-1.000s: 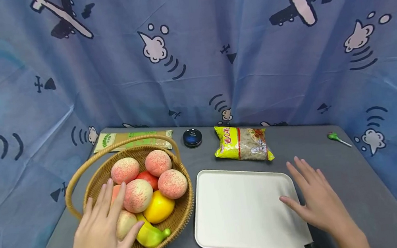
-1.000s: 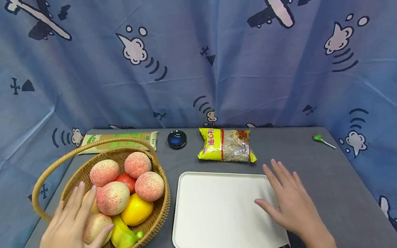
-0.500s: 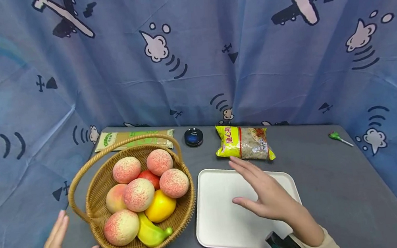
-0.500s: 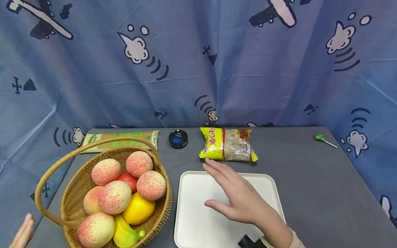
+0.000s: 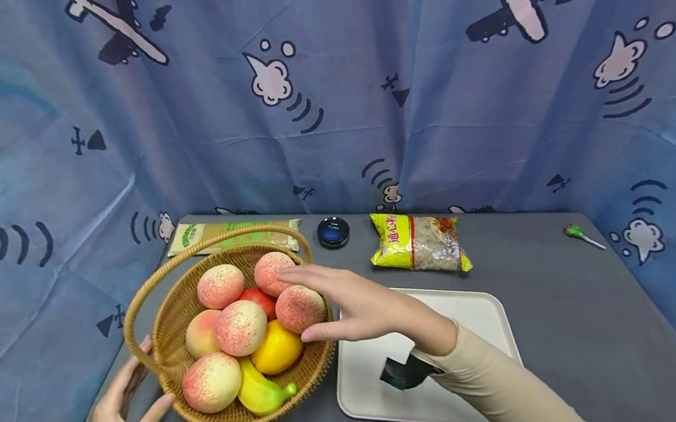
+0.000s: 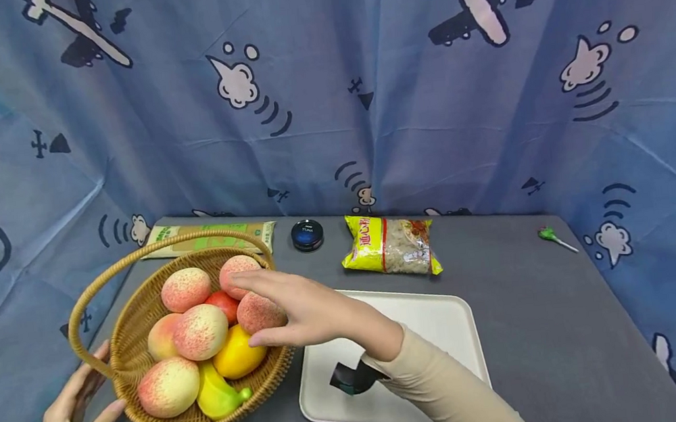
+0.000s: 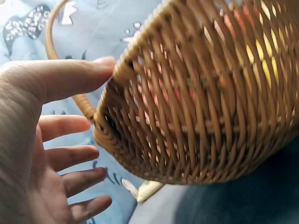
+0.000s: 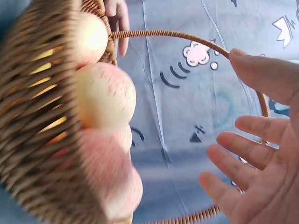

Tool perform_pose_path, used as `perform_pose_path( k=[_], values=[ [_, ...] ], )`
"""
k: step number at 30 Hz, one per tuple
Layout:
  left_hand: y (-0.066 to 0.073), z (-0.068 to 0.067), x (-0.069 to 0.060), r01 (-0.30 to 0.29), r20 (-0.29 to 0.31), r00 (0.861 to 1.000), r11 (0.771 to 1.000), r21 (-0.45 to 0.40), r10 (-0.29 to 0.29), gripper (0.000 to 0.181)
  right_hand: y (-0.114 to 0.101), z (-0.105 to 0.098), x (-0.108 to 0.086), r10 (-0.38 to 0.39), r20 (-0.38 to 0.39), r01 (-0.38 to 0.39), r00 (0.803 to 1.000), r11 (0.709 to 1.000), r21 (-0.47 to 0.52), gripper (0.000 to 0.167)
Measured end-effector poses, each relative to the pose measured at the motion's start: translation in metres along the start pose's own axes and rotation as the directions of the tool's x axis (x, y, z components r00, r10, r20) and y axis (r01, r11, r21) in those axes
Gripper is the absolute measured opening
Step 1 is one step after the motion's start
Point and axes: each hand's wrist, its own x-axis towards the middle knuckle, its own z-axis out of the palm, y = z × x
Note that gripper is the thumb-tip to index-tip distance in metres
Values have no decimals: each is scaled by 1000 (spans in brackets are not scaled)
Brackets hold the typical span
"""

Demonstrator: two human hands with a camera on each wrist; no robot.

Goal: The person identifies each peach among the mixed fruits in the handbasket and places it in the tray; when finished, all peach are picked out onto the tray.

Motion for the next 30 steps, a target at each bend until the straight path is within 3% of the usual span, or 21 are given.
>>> perform_pose_path(
  k=[5, 8, 11, 15, 24, 27, 30],
  values=[
    [-10, 0, 5, -8, 40, 999, 993, -114, 13, 80, 6, 4, 37, 51, 103, -60, 993, 995, 85, 68],
    [-11, 0, 7, -50, 36, 998, 992, -114, 55, 82, 11, 10, 54, 84, 179, -100, 980, 992, 82, 69],
    [-10, 0, 9, -87, 38, 995, 992, -96, 91, 83, 16, 18, 70, 98, 270, -115, 958, 992, 48, 69],
    [-9, -1, 9, -77, 33, 996, 996, -44, 78, 83, 21, 27, 87, 144, 372, -153, 917, 988, -5, 68],
    [-10, -1, 9, -91, 53, 994, 994, -53, 94, 79, 31, 47, 110, 209, 510, -205, 834, 977, -64, 68],
    [-10, -2, 9, -85, 60, 994, 994, -70, 90, 78, 32, 52, 113, 219, 532, -209, 818, 975, -79, 70],
    [-10, -3, 9, -81, 63, 994, 993, -88, 86, 78, 32, 56, 115, 220, 538, -207, 814, 975, -86, 70]
  ],
)
